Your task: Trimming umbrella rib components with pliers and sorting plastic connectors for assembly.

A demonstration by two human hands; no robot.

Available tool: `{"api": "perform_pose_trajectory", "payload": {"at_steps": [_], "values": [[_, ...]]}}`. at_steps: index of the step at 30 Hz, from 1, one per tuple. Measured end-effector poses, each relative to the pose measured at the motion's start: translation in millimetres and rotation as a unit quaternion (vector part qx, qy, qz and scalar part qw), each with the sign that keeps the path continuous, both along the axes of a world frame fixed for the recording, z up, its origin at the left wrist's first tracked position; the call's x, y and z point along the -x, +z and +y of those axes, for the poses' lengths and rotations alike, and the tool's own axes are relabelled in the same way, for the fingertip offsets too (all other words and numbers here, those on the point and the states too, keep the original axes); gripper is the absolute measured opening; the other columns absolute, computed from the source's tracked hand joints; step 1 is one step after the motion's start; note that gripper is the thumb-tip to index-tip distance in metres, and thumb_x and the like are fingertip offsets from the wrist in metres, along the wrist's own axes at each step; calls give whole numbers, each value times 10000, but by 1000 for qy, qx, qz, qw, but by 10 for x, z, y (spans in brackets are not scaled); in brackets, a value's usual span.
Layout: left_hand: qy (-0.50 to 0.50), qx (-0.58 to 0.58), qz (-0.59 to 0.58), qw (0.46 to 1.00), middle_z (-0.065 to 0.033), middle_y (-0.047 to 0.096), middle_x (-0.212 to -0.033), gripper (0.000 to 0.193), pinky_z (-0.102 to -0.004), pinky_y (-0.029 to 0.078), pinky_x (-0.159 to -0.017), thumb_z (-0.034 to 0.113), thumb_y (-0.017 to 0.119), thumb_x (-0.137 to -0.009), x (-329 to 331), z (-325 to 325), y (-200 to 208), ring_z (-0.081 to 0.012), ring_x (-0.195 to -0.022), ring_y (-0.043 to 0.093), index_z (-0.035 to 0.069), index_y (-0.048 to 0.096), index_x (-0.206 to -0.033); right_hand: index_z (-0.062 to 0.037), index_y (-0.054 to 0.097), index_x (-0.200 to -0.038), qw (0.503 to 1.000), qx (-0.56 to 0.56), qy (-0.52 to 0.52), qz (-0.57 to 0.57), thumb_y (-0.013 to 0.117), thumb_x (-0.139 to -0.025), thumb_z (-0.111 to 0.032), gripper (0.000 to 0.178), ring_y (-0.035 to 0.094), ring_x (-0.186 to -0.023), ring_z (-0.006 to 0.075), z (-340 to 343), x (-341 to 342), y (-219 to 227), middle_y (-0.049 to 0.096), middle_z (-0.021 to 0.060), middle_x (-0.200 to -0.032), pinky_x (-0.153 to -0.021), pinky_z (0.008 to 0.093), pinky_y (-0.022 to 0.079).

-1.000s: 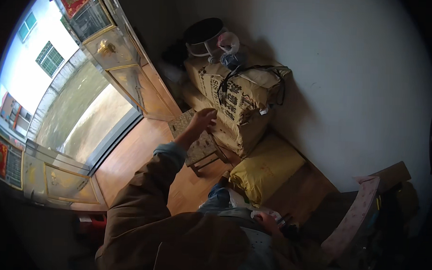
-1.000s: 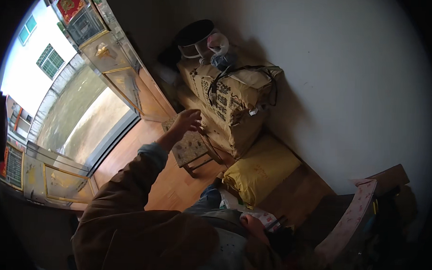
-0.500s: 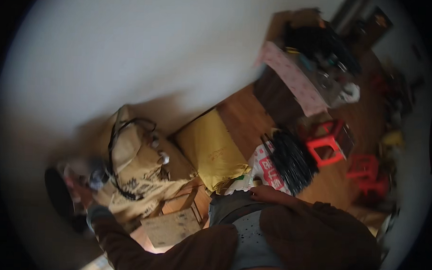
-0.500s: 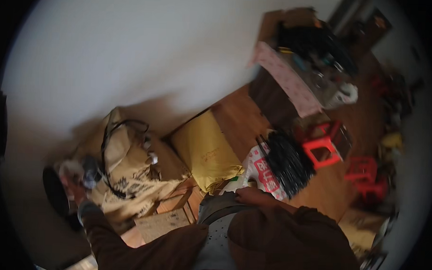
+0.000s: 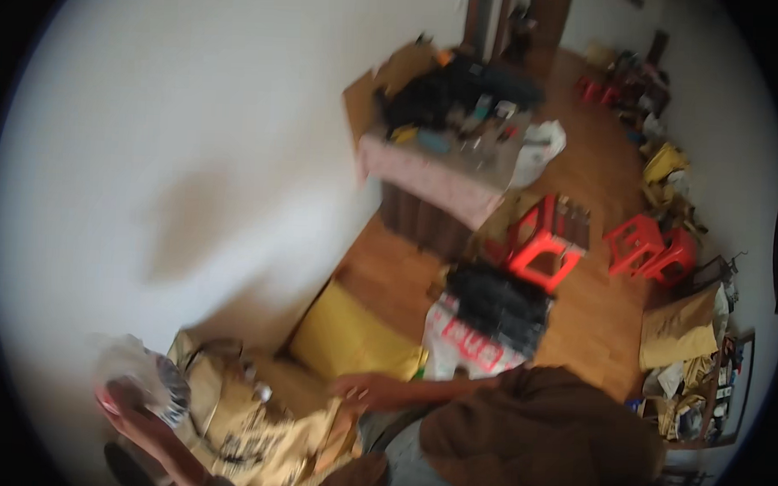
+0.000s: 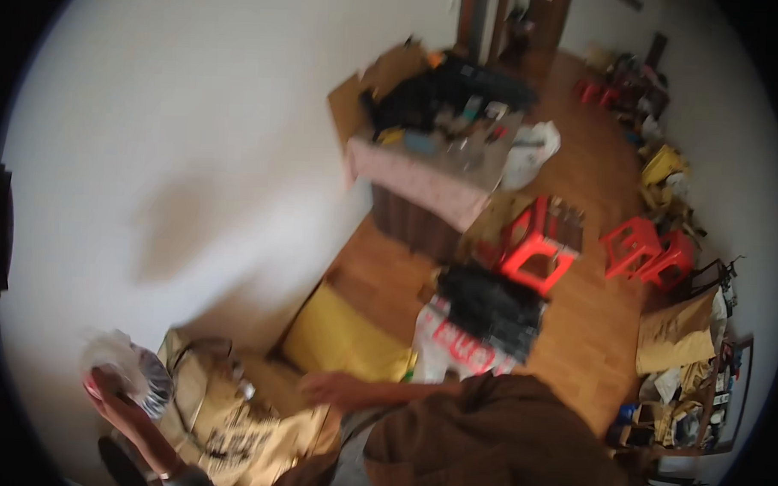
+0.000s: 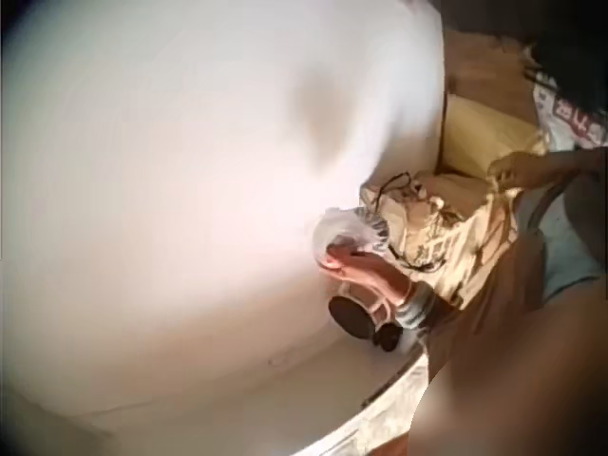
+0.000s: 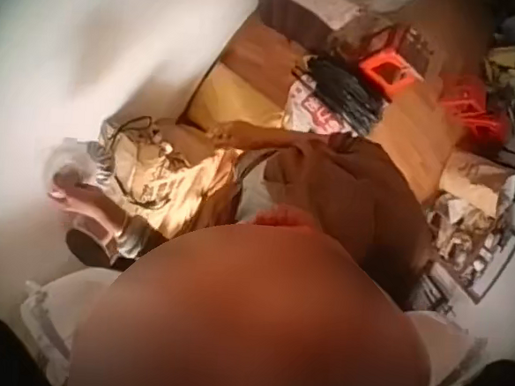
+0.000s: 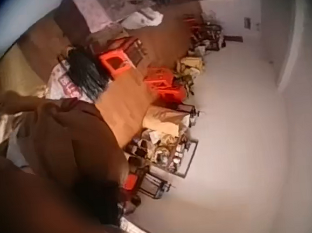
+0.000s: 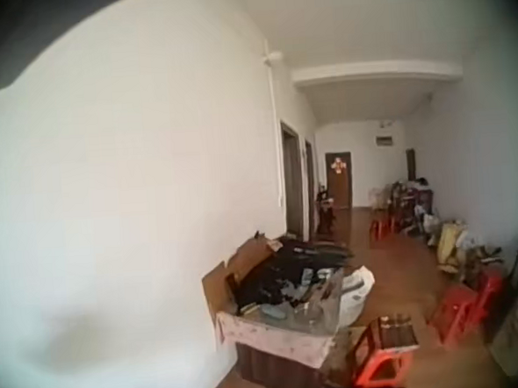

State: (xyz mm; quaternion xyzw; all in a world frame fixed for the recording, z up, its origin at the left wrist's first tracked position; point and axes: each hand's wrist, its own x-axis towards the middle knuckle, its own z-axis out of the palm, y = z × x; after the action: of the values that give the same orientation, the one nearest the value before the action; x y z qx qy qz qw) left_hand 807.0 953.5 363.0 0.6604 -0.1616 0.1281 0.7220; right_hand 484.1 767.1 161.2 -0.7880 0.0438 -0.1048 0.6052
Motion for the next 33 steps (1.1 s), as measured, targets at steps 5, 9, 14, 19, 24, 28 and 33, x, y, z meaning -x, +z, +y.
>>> {"api": "perform_pose_trajectory", "payload": {"at_steps": [5,9,14,19,24,28,33], "values": [[-139,-28,56,988,-170,494,-1249,546,-388,435,-928,240,580,-869,1913,-1417,-651,-275,-1099,515,14,404,-1334,-57,386,-1359,990,-100,-96,39,649,-865,-310,614,560,-1051,189,-387,271,648,521,125,-1245,-878,317,466],[-350,-147,-27,925,-118,453,-1254,569,-306,429,-893,30,631,-795,3415,-2012,-1048,-221,-1106,471,25,374,-1304,-23,409,-1305,941,-66,-291,-161,658,-854,-286,579,525,-1122,254,-753,868,200,536,142,-1223,-945,356,425],[-548,-109,115,821,-150,476,-1213,717,-349,412,-938,76,749,-706,4393,-2523,-1233,-246,-1104,493,13,348,-1297,-42,401,-1344,915,-134,-381,-5,659,-866,-334,616,542,-1108,209,-1142,2603,165,575,129,-1207,-960,338,408],[-640,-181,19,746,-167,526,-1170,765,-363,431,-924,130,804,-664,5077,-2838,-1337,-252,-1077,530,9,372,-1284,-44,554,-1187,795,113,-596,-11,590,-790,-113,405,612,-948,210,-1230,3380,-60,632,160,-1070,-852,332,470],[-665,-233,-66,706,-168,579,-1139,666,-381,468,-867,177,818,-658,5173,-2988,-1668,-312,-1054,579,18,493,-1217,0,564,-1139,799,-182,-562,-114,437,-823,59,345,612,-875,137,-1465,3986,613,627,72,-1013,-767,271,504],[-683,-304,-210,630,-198,493,-1243,671,-430,460,-879,202,809,-669,5240,-3080,-1765,-369,-1107,526,18,497,-1234,-8,572,-1130,805,-243,-531,-103,414,-815,69,360,591,-912,122,-1412,3988,985,611,45,-1016,-789,264,492],[-799,-141,-6,585,-195,417,-1307,713,-415,405,-965,180,761,-714,5086,-3175,-1716,-349,-1160,490,8,413,-1312,-17,571,-1149,794,-250,-543,-110,404,-809,56,386,584,-939,116,-1419,3605,1117,609,43,-1035,-816,257,480]]}}
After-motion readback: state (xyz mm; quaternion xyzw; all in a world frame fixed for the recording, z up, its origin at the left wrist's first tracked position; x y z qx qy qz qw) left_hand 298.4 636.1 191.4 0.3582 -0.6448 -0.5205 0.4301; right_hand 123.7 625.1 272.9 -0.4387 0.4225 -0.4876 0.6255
